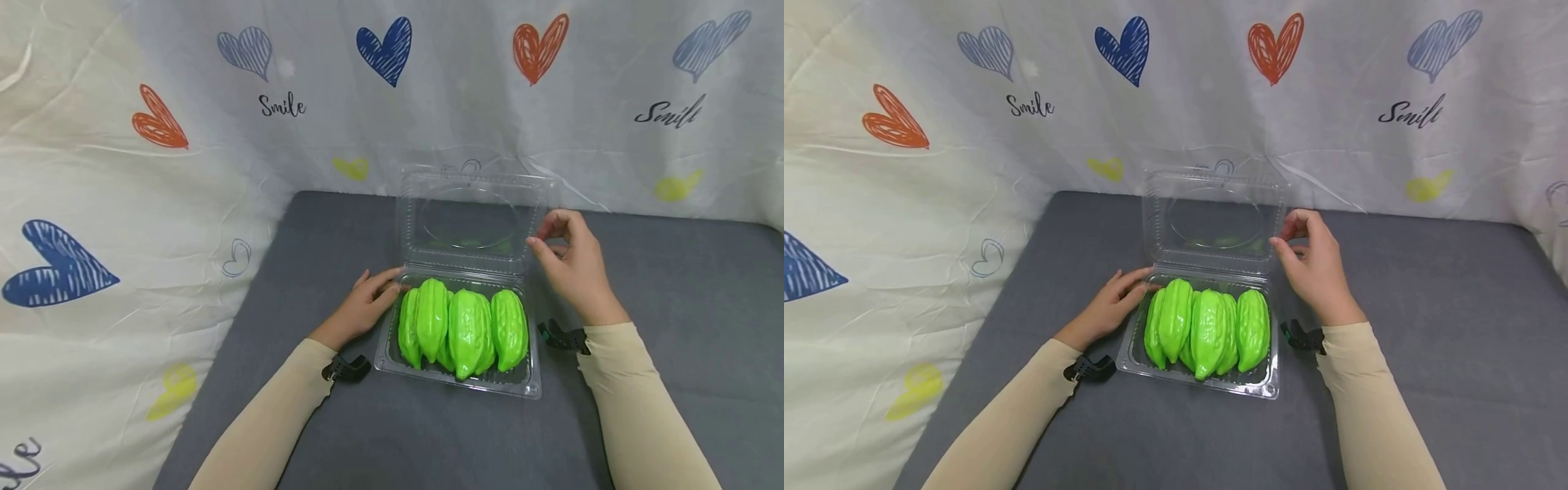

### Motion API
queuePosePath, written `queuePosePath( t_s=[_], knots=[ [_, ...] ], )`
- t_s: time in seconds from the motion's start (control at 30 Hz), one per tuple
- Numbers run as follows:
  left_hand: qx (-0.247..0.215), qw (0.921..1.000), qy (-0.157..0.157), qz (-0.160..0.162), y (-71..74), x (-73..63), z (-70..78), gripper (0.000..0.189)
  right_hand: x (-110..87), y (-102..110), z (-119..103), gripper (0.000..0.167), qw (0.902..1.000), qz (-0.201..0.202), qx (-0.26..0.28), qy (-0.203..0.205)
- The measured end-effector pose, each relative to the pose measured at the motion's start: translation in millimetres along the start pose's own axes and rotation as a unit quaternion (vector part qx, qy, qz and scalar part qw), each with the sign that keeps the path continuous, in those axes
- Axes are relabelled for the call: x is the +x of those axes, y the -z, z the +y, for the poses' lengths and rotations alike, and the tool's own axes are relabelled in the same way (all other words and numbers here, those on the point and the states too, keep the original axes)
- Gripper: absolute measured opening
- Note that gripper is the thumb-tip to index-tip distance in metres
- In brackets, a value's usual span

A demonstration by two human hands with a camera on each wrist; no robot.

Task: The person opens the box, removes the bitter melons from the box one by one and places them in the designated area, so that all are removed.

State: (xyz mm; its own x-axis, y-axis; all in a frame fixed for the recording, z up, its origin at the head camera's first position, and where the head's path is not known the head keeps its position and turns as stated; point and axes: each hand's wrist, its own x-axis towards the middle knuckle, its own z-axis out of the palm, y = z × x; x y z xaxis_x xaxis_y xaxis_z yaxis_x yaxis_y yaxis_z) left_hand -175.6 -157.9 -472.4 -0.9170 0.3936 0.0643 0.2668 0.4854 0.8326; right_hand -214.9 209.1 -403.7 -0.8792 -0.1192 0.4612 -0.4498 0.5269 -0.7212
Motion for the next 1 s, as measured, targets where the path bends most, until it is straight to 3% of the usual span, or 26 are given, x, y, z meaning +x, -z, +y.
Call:
queuePosePath(
  t_s=[0.43,1.0],
  knots=[
    [0.002,1.0000,0.006,0.001,0.3,-0.2,2.1,0.048,2.4,-9.4,16.9,0.051,0.9989,-0.003,0.028,-0.036],
    [0.001,1.0000,-0.004,0.005,0.0,1.0,0.3,0.047,-1.5,-21.6,37.4,0.054,0.9967,-0.023,0.025,-0.073]
  ],
)
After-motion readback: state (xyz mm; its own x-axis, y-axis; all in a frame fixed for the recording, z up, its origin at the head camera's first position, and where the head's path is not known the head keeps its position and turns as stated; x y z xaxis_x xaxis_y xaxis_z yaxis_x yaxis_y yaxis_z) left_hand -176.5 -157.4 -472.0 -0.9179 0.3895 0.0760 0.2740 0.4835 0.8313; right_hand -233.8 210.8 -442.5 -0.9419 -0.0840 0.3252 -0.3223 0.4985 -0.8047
